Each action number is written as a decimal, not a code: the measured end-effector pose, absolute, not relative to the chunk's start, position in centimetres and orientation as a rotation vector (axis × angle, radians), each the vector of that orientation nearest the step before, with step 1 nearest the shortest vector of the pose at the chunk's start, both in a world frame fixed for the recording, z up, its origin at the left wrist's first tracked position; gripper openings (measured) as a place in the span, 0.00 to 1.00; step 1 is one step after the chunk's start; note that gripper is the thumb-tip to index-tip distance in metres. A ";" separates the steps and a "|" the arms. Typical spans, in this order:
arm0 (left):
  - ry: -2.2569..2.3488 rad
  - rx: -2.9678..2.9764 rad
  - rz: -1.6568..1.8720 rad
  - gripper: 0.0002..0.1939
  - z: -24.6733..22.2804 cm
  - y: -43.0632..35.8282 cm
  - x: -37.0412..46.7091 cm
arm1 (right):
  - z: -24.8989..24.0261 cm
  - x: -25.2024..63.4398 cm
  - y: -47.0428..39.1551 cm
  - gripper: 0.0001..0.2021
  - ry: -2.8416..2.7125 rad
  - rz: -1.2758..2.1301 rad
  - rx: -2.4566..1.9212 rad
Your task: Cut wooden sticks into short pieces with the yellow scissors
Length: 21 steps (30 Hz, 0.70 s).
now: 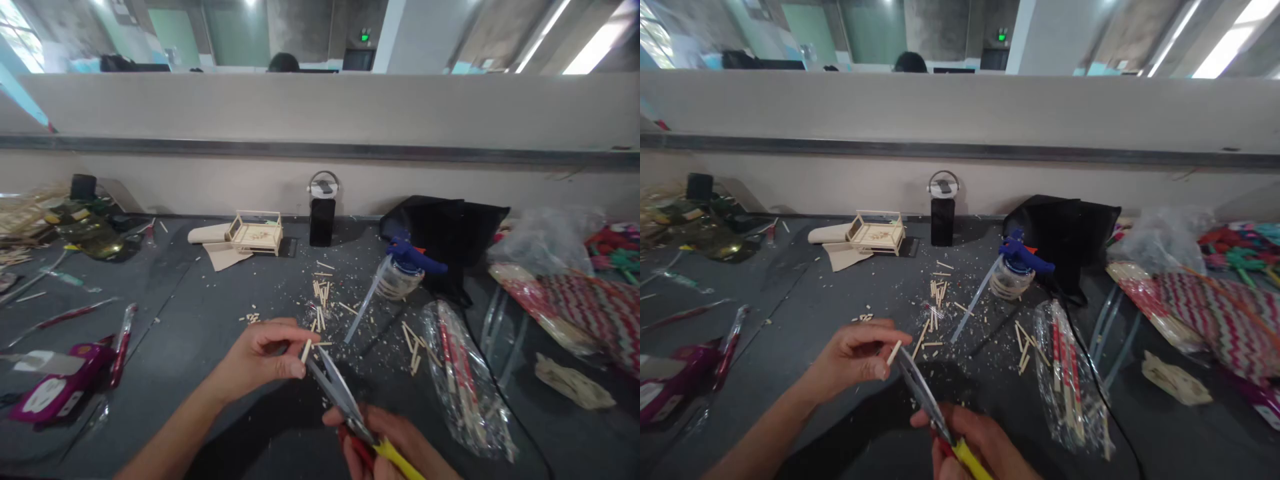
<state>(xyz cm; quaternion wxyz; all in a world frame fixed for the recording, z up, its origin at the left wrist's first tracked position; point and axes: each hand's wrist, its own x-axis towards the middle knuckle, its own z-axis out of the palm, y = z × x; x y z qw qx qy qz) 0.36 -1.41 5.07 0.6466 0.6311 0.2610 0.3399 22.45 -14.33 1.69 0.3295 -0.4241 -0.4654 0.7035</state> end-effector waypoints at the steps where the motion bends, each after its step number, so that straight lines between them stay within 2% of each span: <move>1: 0.563 1.412 0.736 0.16 5.0 -1.5 0.6 | 1.8 22.3 -14.1 0.31 -1.259 1.855 -1.078; 9: 0.488 1.197 0.591 0.16 4.0 -2.4 1.3 | 1.8 20.6 -13.1 0.40 -1.307 1.802 -1.039; 14: 0.517 1.169 0.593 0.17 4.0 -2.4 1.4 | 2.8 20.4 -13.0 0.38 -1.324 1.766 -1.021; 21: 0.486 1.158 0.481 0.21 4.1 -2.4 1.7 | 0.0 20.0 -13.4 0.38 -1.137 1.938 -0.984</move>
